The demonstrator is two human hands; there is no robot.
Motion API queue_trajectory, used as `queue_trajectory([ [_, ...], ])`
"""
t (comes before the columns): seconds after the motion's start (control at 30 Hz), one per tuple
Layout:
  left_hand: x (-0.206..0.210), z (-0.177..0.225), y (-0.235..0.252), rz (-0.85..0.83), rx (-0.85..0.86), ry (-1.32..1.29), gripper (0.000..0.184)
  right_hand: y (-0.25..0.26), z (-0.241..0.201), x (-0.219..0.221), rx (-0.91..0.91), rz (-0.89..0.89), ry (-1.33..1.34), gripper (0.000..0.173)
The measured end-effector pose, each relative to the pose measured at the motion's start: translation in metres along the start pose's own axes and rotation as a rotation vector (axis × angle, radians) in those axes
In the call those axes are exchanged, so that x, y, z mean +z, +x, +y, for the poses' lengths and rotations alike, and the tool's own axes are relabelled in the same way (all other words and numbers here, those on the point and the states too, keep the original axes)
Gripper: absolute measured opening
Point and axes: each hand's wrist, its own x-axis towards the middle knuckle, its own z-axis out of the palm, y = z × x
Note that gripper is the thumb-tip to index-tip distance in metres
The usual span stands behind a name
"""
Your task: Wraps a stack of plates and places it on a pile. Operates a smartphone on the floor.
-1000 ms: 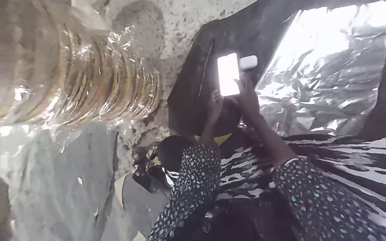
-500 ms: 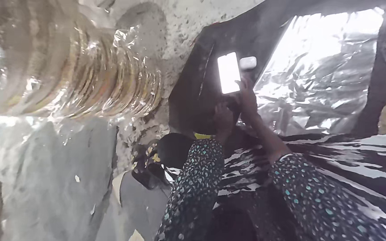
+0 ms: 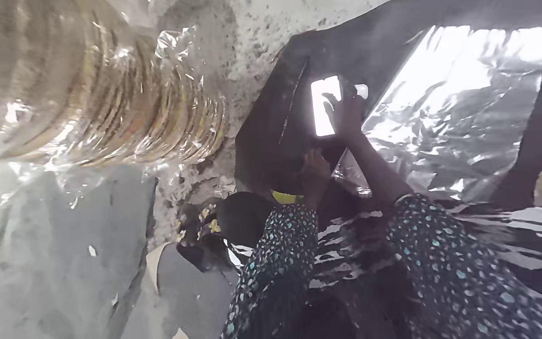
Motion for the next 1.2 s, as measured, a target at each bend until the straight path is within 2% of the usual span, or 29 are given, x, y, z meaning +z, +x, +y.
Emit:
queue_trajectory([
  [0.07, 0.016, -0.014, 0.006, 0.118, 0.092, 0.016, 0.034, 0.013, 0.001, 0.002, 0.020, -0.044, -0.070, 0.038],
  [0.13, 0.011, -0.011, 0.003, 0.082, 0.077, 0.009, 0.034, 0.016, 0.001, 0.004, 0.029, -0.063, -0.102, 0.038],
  [0.2, -0.001, -0.003, 0.001, -0.052, -0.002, -0.006, 0.039, 0.016, 0.003, 0.008, 0.022, -0.062, -0.095, 0.038],
  [0.23, 0.001, -0.004, 0.003, -0.065, -0.009, 0.008, 0.039, 0.015, 0.002, 0.009, 0.035, -0.070, -0.084, 0.038],
  [0.37, 0.029, -0.027, 0.007, 0.190, 0.185, 0.064, 0.034, 0.012, -0.006, 0.002, 0.101, -0.038, -0.022, 0.042],
  [0.43, 0.024, -0.023, 0.004, 0.176, 0.208, 0.022, 0.034, 0.003, -0.005, -0.008, 0.145, 0.085, 0.073, 0.042],
  [0.53, 0.004, -0.001, -0.001, -0.003, 0.001, 0.019, 0.039, -0.034, 0.006, -0.030, 0.275, 0.188, 0.222, 0.043],
  [0.6, -0.006, 0.007, -0.002, -0.082, -0.062, 0.043, 0.042, -0.071, 0.022, -0.040, 0.283, 0.225, 0.347, 0.043],
  [0.63, -0.002, 0.004, -0.003, -0.041, -0.031, 0.039, 0.041, -0.091, 0.030, -0.044, 0.272, 0.220, 0.368, 0.044],
  [0.7, 0.015, -0.009, -0.002, 0.142, 0.086, 0.041, 0.038, -0.135, 0.039, -0.056, 0.266, 0.177, 0.341, 0.046],
  [0.77, -0.012, 0.008, -0.011, -0.024, 0.016, -0.021, 0.040, -0.174, 0.035, -0.077, 0.323, 0.116, 0.335, 0.043],
  [0.8, -0.021, 0.015, -0.014, -0.056, 0.001, -0.069, 0.041, -0.192, 0.032, -0.091, 0.344, 0.084, 0.328, 0.042],
  [0.9, -0.035, 0.030, -0.014, 0.084, -0.006, -0.340, 0.043, -0.243, 0.038, -0.131, 0.305, 0.071, 0.276, 0.048],
  [1.0, -0.042, 0.042, -0.014, 0.245, 0.021, -0.501, 0.058, -0.294, 0.042, -0.169, 0.291, 0.084, 0.162, 0.054],
  [1.07, -0.048, 0.054, -0.014, 0.278, 0.037, -0.476, 0.073, -0.320, 0.048, -0.177, 0.300, 0.126, 0.125, 0.055],
  [1.2, -0.050, 0.087, -0.023, 0.179, -0.004, -0.456, 0.096, -0.336, 0.049, -0.166, 0.254, 0.206, 0.084, 0.051],
])
